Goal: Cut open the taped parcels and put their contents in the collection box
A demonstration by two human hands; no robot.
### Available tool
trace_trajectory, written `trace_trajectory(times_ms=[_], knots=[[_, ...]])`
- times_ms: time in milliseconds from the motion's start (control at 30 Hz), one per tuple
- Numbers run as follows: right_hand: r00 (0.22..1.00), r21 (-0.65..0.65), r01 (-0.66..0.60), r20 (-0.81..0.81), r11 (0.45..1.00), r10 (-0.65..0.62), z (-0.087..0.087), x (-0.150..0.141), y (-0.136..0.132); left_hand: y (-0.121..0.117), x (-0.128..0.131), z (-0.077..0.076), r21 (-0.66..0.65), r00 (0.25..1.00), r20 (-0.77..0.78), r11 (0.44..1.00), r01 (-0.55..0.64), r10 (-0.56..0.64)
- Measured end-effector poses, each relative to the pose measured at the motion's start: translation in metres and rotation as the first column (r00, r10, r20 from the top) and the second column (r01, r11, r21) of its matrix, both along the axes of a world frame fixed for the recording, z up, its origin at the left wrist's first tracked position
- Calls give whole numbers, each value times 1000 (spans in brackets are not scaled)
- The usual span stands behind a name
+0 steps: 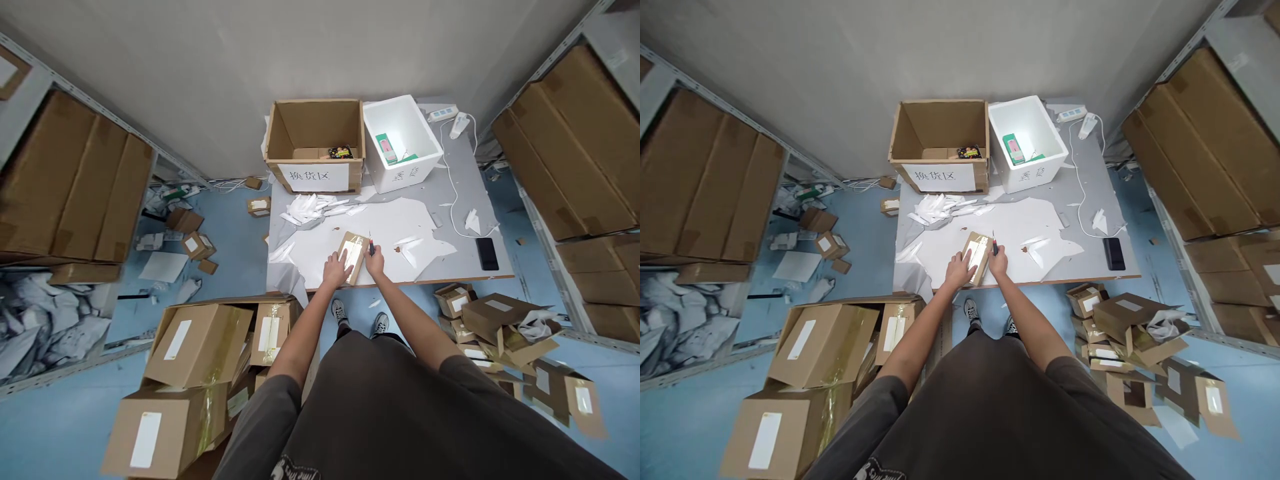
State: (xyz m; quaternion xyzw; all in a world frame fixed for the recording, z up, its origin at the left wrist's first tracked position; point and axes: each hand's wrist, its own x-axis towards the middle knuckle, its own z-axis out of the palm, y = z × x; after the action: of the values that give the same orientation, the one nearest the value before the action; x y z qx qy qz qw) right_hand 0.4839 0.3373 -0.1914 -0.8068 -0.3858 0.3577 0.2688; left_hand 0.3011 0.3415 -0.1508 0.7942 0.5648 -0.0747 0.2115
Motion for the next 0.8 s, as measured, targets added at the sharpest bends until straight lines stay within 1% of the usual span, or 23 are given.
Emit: trace_trajectory(times_ms=[133, 200, 233, 267, 333, 400, 433, 500, 567, 633, 700, 800], knots=[[1000, 27, 31, -3, 999, -31, 0, 9, 39, -16, -8, -5, -6, 1000, 24, 1000, 11, -11], [1000, 27, 17, -8, 999, -17, 3, 14, 48, -18, -13, -3, 12, 999, 36, 1000, 23, -23], [1000, 34, 4, -15, 999, -3, 6, 17, 47, -16, -15, -1, 29, 998, 43, 999, 40, -41], [1000, 46, -12, -26, 999, 13, 8, 20, 42, -14, -17, 1, 51, 996, 50, 996, 75, -77], [998, 69, -41, -51, 997, 45, 11, 26, 21, -5, -20, 5, 95, 974, 63, 973, 210, -217], [995, 61, -58, -75, 996, 62, 11, 28, -9, 6, -21, 8, 116, 923, 66, 921, 371, -380], [994, 38, -63, -90, 997, 67, 10, 28, -25, 11, -21, 9, 115, 896, 62, 895, 431, -439], [992, 20, -73, -106, 997, 75, 6, 24, -50, 18, -20, 9, 90, 867, 52, 867, 490, -495], [992, 10, -71, -105, 997, 72, 3, 19, -64, 20, -21, 8, 57, 863, 40, 863, 502, -504], [995, -15, -63, -82, 998, 61, 0, 14, -63, 20, -22, 6, 42, 871, 26, 871, 490, -491], [997, -39, -59, -43, 997, 58, -2, 11, -50, 17, -24, 4, 53, 891, 7, 890, 452, -453], [998, -41, -68, 3, 997, 68, -5, 9, -20, 16, -23, 5, 101, 922, -20, 917, 386, -386]])
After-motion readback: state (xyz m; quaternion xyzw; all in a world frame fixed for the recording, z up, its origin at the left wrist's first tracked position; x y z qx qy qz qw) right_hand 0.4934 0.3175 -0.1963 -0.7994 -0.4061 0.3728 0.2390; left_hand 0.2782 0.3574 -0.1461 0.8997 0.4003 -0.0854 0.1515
